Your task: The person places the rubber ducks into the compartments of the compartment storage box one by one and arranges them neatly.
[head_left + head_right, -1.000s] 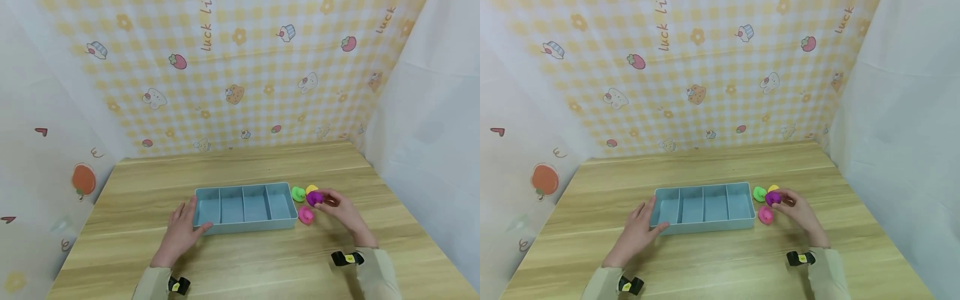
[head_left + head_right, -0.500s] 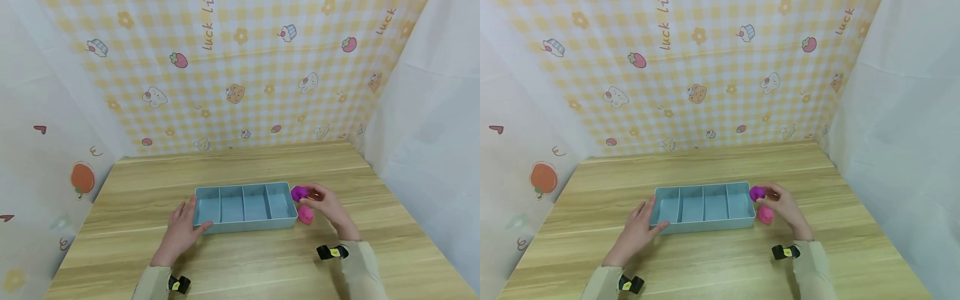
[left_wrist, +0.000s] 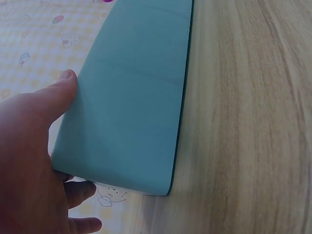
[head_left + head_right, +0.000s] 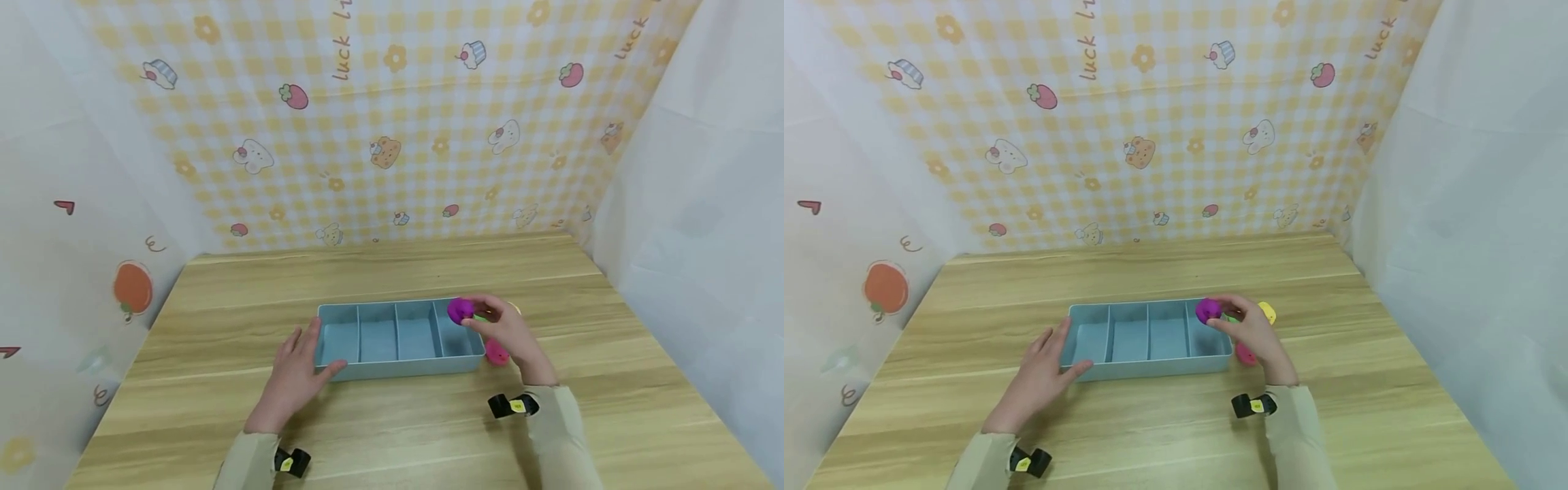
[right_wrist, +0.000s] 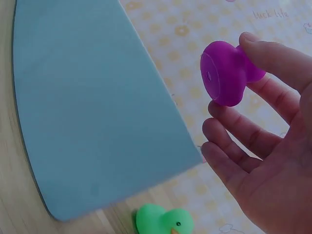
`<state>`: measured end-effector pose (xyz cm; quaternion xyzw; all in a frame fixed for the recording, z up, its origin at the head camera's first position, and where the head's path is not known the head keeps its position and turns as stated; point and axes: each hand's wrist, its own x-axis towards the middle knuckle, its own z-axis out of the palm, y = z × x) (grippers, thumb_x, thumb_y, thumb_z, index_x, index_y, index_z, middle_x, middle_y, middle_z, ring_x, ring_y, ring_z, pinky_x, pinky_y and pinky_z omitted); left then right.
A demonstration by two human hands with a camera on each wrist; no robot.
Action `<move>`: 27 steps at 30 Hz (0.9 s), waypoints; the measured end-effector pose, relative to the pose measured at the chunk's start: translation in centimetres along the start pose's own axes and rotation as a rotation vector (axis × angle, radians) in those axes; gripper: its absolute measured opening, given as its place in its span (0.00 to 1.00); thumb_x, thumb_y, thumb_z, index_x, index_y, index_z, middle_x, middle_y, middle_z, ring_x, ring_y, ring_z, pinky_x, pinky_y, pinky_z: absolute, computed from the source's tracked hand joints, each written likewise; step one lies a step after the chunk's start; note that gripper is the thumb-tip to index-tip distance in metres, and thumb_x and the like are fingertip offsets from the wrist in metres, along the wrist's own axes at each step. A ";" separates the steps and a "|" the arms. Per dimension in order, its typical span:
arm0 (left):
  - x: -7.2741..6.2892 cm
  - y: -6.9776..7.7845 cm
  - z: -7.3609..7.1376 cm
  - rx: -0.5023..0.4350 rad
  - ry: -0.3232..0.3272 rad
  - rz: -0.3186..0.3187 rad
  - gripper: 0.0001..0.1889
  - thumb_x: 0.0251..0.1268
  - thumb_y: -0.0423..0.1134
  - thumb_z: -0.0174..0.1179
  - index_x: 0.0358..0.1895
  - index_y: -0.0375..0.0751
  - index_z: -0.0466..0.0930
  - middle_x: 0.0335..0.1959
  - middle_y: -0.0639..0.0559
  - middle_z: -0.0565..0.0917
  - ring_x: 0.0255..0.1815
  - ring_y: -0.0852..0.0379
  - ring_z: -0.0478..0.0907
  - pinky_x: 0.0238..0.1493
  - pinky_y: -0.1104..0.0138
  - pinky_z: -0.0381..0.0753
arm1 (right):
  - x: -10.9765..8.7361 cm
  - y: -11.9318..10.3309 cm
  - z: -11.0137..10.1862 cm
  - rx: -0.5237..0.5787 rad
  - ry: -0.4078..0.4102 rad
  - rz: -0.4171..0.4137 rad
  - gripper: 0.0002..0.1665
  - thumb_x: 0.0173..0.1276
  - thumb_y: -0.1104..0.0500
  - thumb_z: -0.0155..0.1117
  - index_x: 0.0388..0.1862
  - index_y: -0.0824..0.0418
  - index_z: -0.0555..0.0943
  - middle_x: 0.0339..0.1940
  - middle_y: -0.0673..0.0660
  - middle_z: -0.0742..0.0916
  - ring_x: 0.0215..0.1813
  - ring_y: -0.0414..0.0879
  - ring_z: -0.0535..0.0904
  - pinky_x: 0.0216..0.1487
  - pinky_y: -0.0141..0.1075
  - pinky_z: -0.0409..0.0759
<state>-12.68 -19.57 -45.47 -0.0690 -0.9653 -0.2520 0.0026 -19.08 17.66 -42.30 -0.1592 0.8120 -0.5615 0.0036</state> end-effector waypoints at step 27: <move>0.1 -0.2 0.2 -0.023 0.009 0.003 0.51 0.62 0.67 0.53 0.76 0.37 0.43 0.75 0.39 0.57 0.74 0.32 0.50 0.69 0.36 0.52 | 2.1 -1.9 4.8 -0.016 -0.156 -0.015 0.23 0.59 0.61 0.71 0.54 0.62 0.79 0.55 0.62 0.82 0.56 0.56 0.77 0.62 0.52 0.74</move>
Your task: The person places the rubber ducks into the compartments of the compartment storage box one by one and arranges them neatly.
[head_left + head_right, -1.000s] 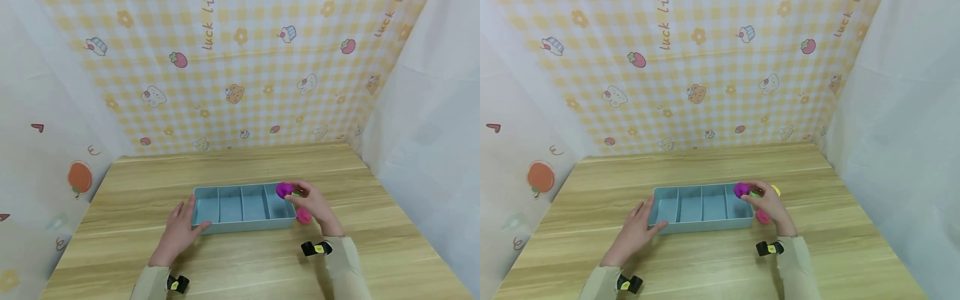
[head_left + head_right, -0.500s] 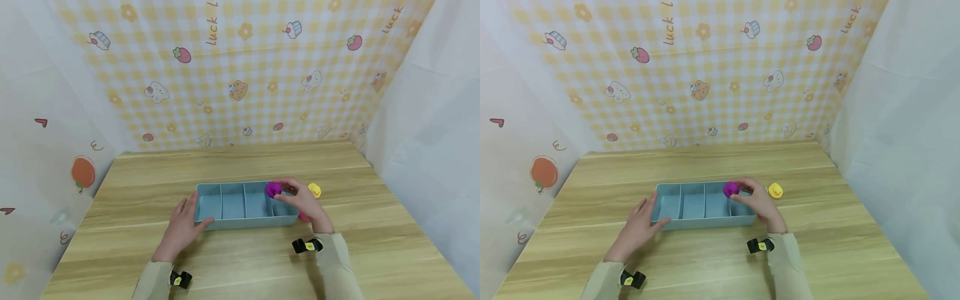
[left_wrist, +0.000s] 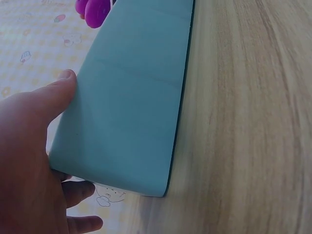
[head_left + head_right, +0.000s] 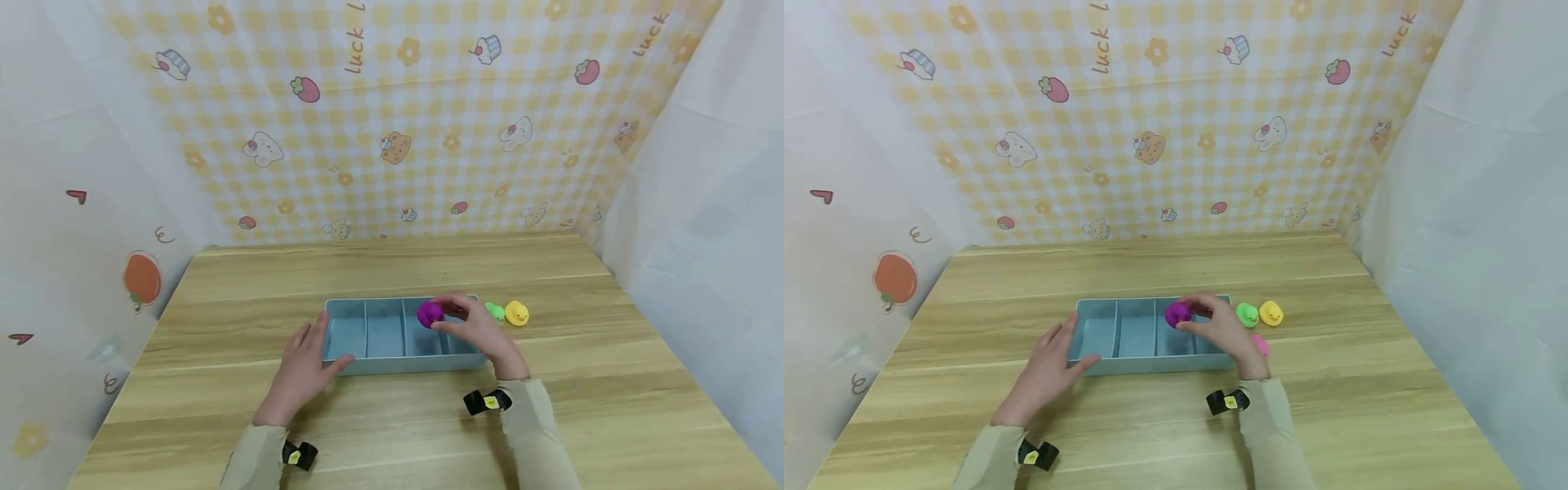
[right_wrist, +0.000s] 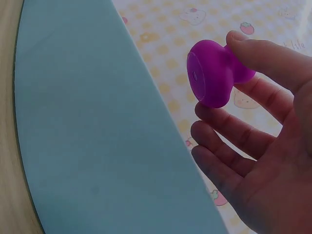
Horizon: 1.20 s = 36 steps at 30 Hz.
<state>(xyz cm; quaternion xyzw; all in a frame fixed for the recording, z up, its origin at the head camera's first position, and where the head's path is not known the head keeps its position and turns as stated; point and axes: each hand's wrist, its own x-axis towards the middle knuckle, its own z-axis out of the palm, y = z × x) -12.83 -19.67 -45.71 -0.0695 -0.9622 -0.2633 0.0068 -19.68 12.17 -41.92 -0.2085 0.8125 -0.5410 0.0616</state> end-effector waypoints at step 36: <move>0.0 -0.1 0.1 0.003 0.023 -0.012 0.51 0.61 0.64 0.57 0.76 0.37 0.44 0.72 0.36 0.62 0.72 0.33 0.57 0.69 0.40 0.57 | 2.9 -1.9 5.7 -0.006 -0.075 -0.035 0.22 0.58 0.58 0.73 0.52 0.60 0.81 0.51 0.59 0.84 0.54 0.53 0.78 0.60 0.54 0.75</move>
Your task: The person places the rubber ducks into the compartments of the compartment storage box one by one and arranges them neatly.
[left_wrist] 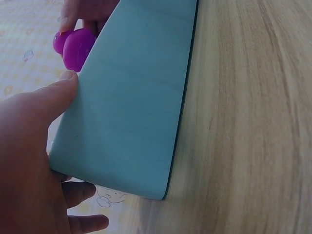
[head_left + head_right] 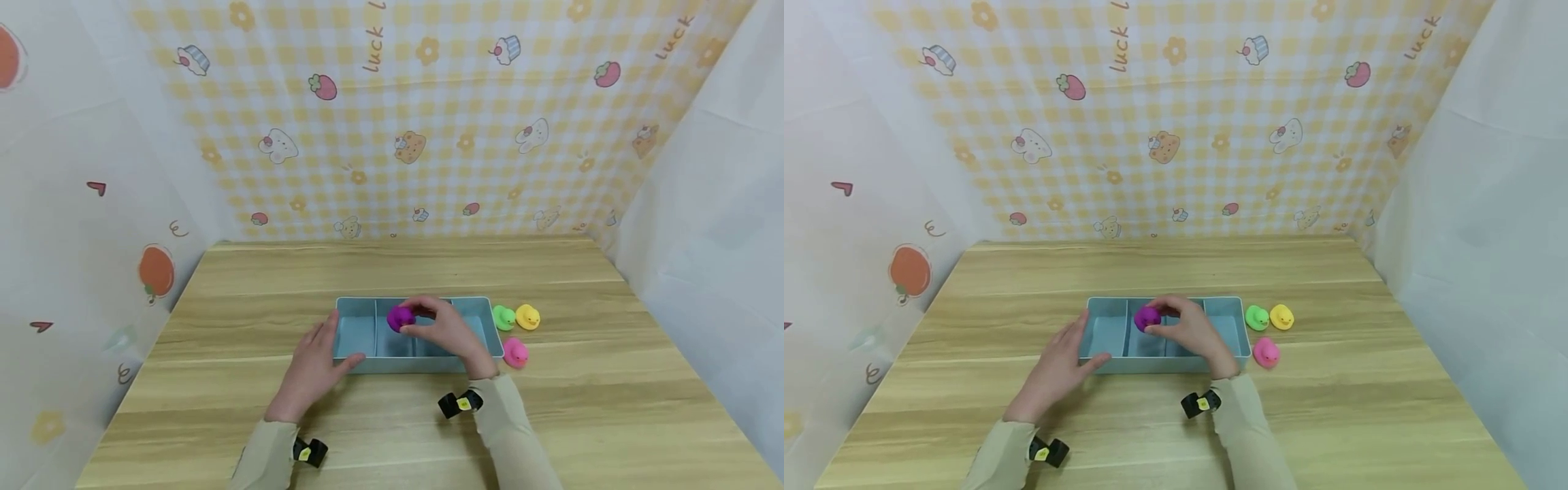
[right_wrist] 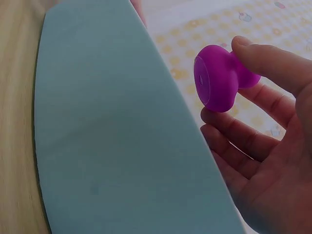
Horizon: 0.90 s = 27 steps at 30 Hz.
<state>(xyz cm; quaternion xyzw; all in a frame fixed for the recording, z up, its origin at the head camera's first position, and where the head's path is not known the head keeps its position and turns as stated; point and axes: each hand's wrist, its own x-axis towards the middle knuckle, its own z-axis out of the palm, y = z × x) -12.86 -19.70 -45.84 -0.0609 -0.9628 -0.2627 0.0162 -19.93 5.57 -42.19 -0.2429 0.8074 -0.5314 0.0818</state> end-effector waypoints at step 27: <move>-0.3 -0.1 -0.5 -0.014 0.005 0.046 0.51 0.61 0.62 0.58 0.76 0.35 0.45 0.73 0.38 0.62 0.71 0.37 0.61 0.69 0.41 0.59 | 4.3 -2.7 5.7 -0.293 -0.128 -0.024 0.18 0.56 0.56 0.74 0.47 0.56 0.82 0.41 0.51 0.85 0.43 0.47 0.79 0.41 0.33 0.78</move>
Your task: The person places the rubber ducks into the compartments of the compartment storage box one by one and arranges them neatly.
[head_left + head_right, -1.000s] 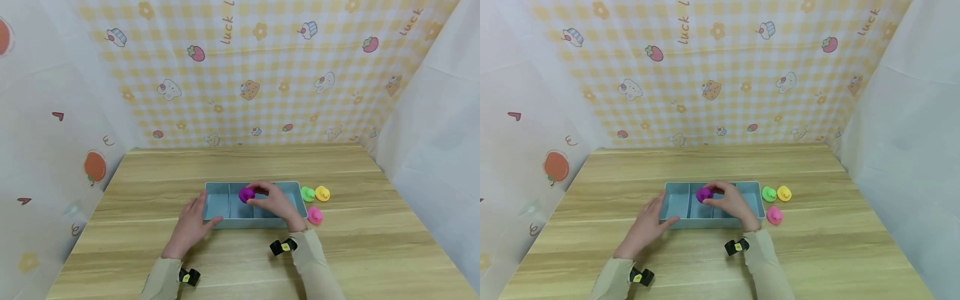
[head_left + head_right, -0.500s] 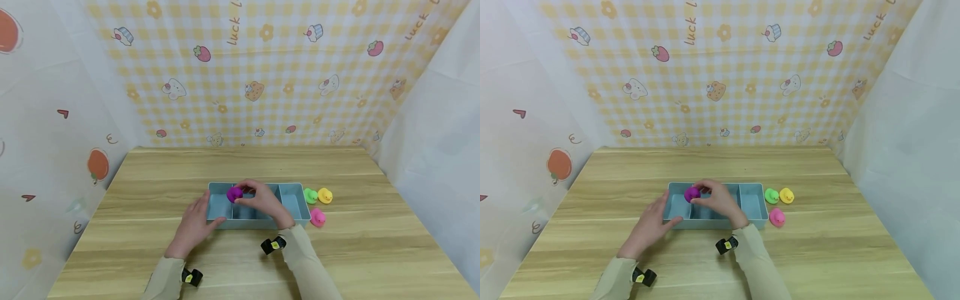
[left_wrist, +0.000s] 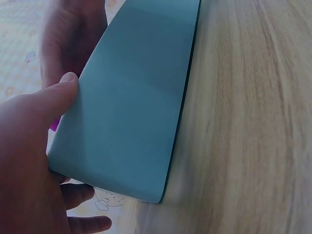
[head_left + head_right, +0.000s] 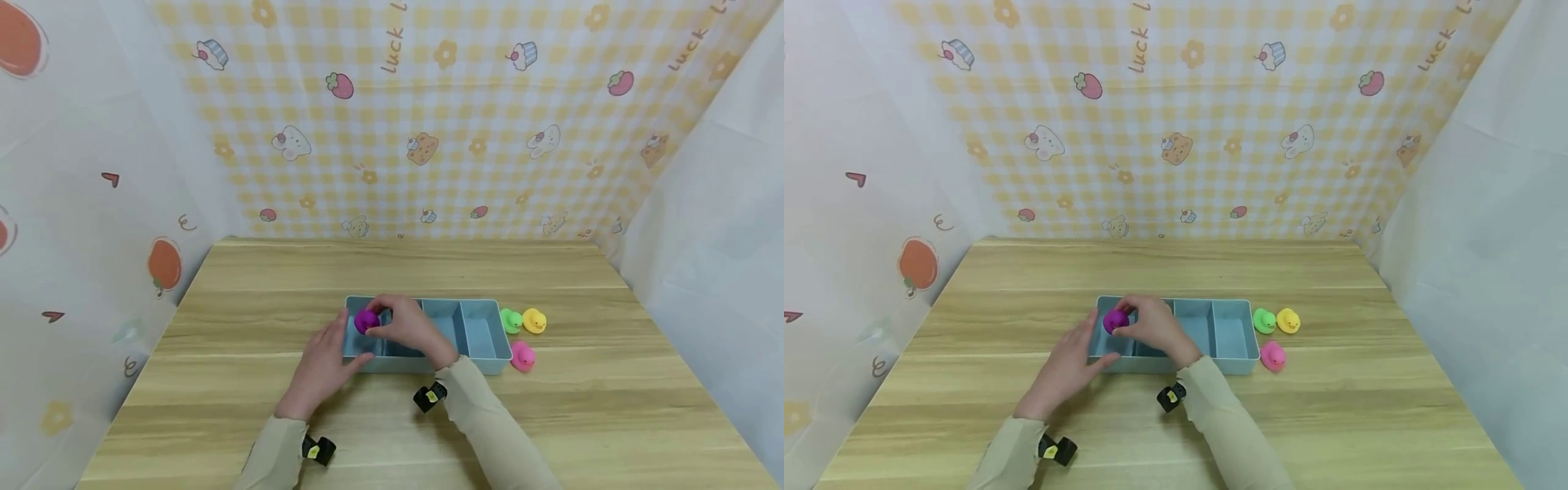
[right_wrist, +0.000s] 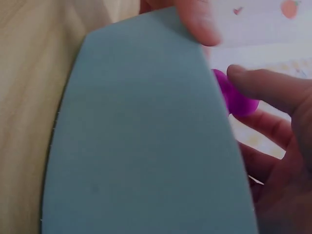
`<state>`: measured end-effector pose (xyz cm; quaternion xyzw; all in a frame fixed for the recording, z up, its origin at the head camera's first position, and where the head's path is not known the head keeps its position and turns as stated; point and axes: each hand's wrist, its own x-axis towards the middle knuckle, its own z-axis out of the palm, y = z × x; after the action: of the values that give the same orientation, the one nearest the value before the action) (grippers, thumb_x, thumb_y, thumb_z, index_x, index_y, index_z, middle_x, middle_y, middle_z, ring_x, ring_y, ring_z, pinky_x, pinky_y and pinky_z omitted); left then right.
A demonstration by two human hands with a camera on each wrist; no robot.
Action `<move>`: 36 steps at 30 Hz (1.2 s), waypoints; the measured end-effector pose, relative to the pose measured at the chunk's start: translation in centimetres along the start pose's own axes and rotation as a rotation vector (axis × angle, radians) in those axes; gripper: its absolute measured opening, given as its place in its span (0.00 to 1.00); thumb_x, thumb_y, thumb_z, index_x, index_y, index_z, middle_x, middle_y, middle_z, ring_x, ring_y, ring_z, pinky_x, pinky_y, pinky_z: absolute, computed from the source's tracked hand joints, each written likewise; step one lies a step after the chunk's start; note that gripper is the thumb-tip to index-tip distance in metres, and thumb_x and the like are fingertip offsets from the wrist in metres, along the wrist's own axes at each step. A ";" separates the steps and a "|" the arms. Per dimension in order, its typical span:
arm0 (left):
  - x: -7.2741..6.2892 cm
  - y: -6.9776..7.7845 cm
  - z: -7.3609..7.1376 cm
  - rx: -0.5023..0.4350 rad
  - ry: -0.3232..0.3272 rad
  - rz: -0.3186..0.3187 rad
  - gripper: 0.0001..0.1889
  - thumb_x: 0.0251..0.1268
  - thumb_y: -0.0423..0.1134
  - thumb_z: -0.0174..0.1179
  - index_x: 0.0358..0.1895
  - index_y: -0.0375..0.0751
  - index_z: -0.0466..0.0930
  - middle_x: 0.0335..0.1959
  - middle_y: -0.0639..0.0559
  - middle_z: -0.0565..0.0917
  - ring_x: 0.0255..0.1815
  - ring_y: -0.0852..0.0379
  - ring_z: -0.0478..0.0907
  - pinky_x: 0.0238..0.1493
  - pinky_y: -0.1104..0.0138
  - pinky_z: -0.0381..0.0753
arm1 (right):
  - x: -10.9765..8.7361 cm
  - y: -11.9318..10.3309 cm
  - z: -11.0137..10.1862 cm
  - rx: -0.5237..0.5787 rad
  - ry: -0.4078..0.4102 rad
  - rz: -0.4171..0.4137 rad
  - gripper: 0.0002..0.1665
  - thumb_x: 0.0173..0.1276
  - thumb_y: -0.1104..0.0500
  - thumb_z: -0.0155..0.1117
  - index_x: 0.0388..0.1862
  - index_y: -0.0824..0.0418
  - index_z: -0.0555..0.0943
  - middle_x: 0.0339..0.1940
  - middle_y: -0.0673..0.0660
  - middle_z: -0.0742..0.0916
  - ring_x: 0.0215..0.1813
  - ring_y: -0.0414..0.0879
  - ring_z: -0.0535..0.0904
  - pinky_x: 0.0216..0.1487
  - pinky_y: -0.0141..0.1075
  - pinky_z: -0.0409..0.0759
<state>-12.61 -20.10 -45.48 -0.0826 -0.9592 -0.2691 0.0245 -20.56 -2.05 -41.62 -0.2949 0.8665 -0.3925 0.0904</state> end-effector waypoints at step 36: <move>0.2 0.1 0.1 -0.030 -0.002 -0.002 0.49 0.62 0.60 0.58 0.76 0.36 0.44 0.73 0.37 0.60 0.71 0.39 0.61 0.70 0.45 0.61 | 1.6 -1.3 3.4 -0.585 -0.073 0.164 0.20 0.51 0.50 0.77 0.43 0.51 0.82 0.40 0.49 0.88 0.43 0.46 0.67 0.36 0.37 0.59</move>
<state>-12.80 -19.98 -45.50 -0.0821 -0.9553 -0.2832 0.0219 -19.95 -5.80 -42.82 -0.2512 0.9599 -0.1066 0.0640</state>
